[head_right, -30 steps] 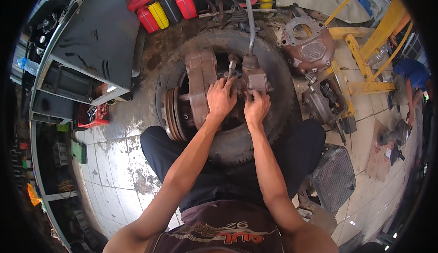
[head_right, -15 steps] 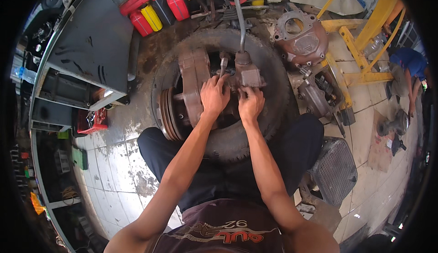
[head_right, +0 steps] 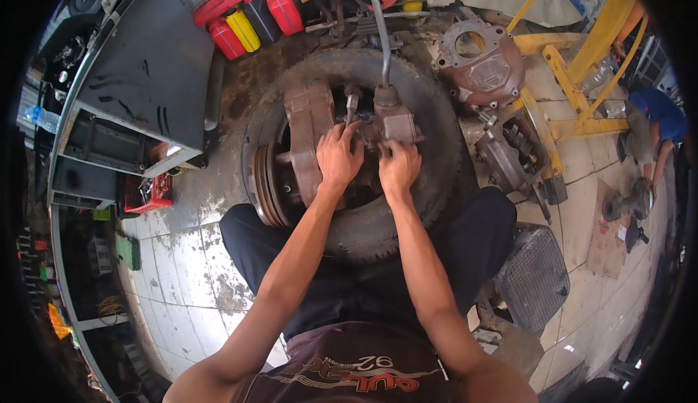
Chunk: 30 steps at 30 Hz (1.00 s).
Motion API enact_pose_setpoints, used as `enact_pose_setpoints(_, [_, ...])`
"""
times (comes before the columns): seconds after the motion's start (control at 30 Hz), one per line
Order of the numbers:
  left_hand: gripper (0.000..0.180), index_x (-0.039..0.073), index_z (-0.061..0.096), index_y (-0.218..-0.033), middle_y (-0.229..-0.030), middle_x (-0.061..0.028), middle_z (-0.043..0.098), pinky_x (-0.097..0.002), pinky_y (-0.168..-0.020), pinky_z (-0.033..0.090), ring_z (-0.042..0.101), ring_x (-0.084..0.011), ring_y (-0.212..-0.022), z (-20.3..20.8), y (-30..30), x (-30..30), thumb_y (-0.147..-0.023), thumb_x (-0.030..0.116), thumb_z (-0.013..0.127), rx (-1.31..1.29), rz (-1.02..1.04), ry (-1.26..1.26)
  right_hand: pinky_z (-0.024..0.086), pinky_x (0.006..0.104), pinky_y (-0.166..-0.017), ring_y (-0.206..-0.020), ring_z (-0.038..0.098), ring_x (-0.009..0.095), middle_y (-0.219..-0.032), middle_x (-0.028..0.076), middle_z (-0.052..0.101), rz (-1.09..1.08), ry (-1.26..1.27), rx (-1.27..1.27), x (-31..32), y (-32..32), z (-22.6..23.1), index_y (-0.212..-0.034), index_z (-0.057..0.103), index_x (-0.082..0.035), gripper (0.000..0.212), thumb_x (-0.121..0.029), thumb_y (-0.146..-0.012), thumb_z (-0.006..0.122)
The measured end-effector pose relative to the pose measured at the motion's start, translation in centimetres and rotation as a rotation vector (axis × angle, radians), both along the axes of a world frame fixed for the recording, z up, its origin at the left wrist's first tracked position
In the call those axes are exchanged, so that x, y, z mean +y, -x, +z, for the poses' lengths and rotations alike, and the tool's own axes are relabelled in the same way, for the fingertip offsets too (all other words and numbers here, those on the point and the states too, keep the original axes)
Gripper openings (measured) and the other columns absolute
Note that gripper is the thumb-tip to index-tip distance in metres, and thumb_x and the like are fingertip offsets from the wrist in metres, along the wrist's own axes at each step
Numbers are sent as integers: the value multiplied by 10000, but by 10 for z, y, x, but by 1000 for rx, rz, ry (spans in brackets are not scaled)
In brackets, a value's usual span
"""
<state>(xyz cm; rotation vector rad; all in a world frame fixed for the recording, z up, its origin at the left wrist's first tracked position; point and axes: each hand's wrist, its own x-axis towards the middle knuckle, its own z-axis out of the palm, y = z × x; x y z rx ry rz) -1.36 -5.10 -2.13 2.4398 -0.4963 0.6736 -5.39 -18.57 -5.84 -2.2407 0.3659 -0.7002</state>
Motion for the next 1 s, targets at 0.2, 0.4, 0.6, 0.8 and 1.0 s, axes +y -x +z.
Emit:
enact_pose_setpoints(0.2, [420, 141, 694, -1225, -1050, -102, 673, -436, -845, 491, 647, -304, -984, -1, 5, -2, -804, 135, 701, 12, -8, 31, 489, 484, -759, -877, 654, 373, -909, 109, 726, -30, -75, 17, 2, 12, -1, -880, 783, -106, 113, -216, -857, 777])
enact_pose_setpoints(0.4, [433, 134, 699, -1214, -1024, -98, 666, -435, -822, 492, 647, -299, -944, -1, 2, 0, -781, 130, 713, -2, -5, 32, 498, 501, -737, -850, 670, 377, -881, 134, 723, -2, -32, -24, 0, -12, 7, -886, 780, -87, 82, -151, -836, 792])
enact_pose_setpoints(0.6, [451, 138, 700, -1226, -999, -90, 655, -420, -828, 493, 649, -293, -951, 1, 1, -2, -776, 132, 724, 40, -24, -1, 504, 502, -739, -851, 674, 380, -874, 149, 720, -35, -50, -29, -1, -26, 13, -907, 784, -86, 87, -144, -844, 783])
enact_pose_setpoints(0.8, [425, 140, 709, -1211, -1035, -99, 671, -425, -838, 488, 650, -293, -965, 1, 3, -3, -786, 143, 709, 20, 0, -9, 506, 478, -788, -903, 682, 367, -940, 118, 723, -14, 20, 52, -1, -5, 3, -972, 787, -118, 133, -177, -852, 787])
enact_pose_setpoints(1.0, [413, 145, 714, -1199, -1024, -78, 675, -419, -828, 488, 651, -286, -965, -2, 4, -5, -786, 145, 716, 21, -13, 17, 516, 470, -836, -965, 648, 355, -1051, 127, 647, 50, 161, 1, 1, 12, 8, -1203, 755, -130, 311, -121, -893, 734])
